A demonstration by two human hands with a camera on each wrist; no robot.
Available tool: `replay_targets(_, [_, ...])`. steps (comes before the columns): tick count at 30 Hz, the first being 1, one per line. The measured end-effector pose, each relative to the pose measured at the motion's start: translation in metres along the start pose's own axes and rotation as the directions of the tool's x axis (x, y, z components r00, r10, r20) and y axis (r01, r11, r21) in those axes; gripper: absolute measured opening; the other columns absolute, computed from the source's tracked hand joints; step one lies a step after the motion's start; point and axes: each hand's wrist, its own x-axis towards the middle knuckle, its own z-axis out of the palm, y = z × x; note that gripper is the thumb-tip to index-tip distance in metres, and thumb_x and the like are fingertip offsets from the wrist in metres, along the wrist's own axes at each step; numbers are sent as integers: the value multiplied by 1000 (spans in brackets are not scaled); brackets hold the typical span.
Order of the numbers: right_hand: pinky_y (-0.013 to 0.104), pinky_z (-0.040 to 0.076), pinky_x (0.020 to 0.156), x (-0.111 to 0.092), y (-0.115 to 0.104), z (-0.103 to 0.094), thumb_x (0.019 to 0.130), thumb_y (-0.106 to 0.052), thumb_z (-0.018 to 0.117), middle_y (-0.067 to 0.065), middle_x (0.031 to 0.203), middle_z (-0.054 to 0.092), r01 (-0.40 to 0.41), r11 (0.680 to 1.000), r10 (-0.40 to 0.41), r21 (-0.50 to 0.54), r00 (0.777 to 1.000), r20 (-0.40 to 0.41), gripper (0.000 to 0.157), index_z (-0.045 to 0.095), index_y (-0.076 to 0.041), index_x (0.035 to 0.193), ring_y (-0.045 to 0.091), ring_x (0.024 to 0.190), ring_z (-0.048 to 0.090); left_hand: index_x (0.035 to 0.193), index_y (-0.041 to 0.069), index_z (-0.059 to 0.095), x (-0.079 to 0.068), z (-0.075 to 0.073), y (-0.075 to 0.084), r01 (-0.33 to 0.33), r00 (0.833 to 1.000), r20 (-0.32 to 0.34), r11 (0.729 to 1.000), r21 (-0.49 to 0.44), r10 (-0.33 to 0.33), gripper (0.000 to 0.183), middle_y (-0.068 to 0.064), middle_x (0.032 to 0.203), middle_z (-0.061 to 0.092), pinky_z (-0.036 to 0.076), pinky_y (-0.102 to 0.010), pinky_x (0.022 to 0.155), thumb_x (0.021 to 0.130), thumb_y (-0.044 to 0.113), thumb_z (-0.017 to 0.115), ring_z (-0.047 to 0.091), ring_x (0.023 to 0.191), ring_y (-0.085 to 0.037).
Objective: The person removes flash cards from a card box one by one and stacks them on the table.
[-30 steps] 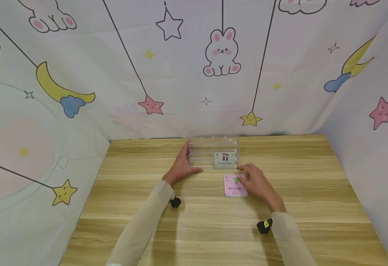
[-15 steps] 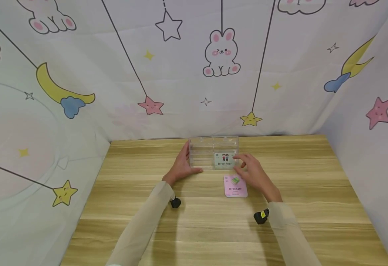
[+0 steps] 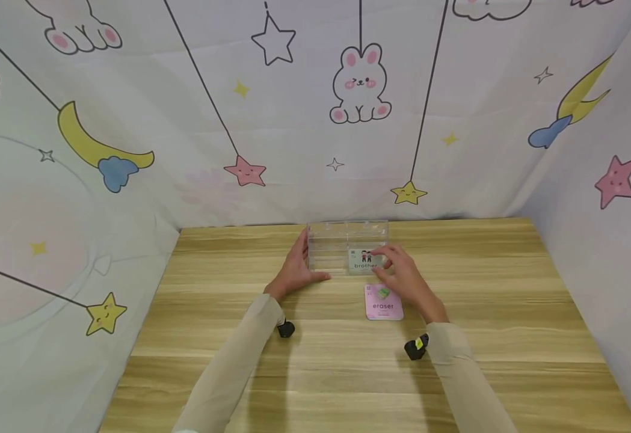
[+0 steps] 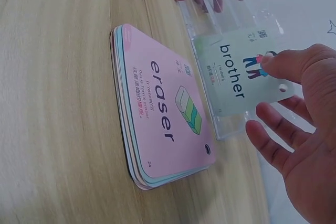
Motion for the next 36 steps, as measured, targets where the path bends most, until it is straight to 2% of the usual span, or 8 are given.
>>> replay_targets(6, [36, 57, 74, 2, 0, 3, 96, -4, 75, 13, 125, 62, 11, 1000, -11, -8, 1000, -5, 31, 69, -3, 126, 25, 91, 62, 168, 17, -2, 1, 1, -1, -3, 1000, -4, 1000, -1, 3, 139, -8, 172, 12, 29, -28, 122, 73, 29, 98, 23, 155, -21])
replay_targets(14, [37, 50, 72, 5, -2, 3, 95, -1, 74, 12, 120, 67, 7, 1000, -7, -5, 998, -57, 25, 73, -5, 120, 25, 93, 56, 168, 18, -3, 1, 1, -1, -3, 1000, -2, 1000, 0, 3, 139, -7, 172, 11, 30, -28, 122, 73, 28, 98, 22, 156, -20])
replay_targets(20, [33, 52, 70, 7, 0, 2, 94, 4, 72, 13, 123, 67, 17, 1000, -20, -24, 994, -105, 27, 72, -6, 119, 26, 94, 58, 168, 17, -4, 0, 1, -1, -7, 1000, -1, 1000, -2, 7, 139, -8, 173, 11, 29, -30, 123, 73, 28, 98, 22, 156, -21])
replay_targets(24, [35, 56, 71, 8, -2, 1, 93, 6, 72, 13, 121, 68, 24, 999, -27, -23, 992, -121, 27, 72, -5, 118, 26, 95, 59, 168, 17, -3, 0, 1, 0, -5, 1000, 1, 1000, 0, 5, 139, -8, 173, 10, 29, -30, 123, 74, 28, 98, 22, 156, -22])
replay_targets(30, [43, 60, 75, 6, -10, -3, 93, 6, 72, 14, 119, 68, 6, 1000, -5, 3, 993, -118, 29, 71, -4, 120, 27, 96, 60, 168, 18, -3, 0, 0, 2, 4, 1000, 3, 1000, 0, -4, 138, -6, 173, 10, 29, -27, 122, 74, 27, 97, 21, 156, -20])
replay_targets(36, [41, 62, 79, 2, -12, -9, 95, 4, 71, 13, 125, 66, -12, 1000, 14, 22, 994, -107, 30, 70, -5, 124, 27, 100, 61, 168, 17, -3, -1, 0, 2, 2, 1000, 6, 1000, -11, -2, 138, -7, 173, 9, 28, -26, 122, 74, 26, 97, 21, 156, -20])
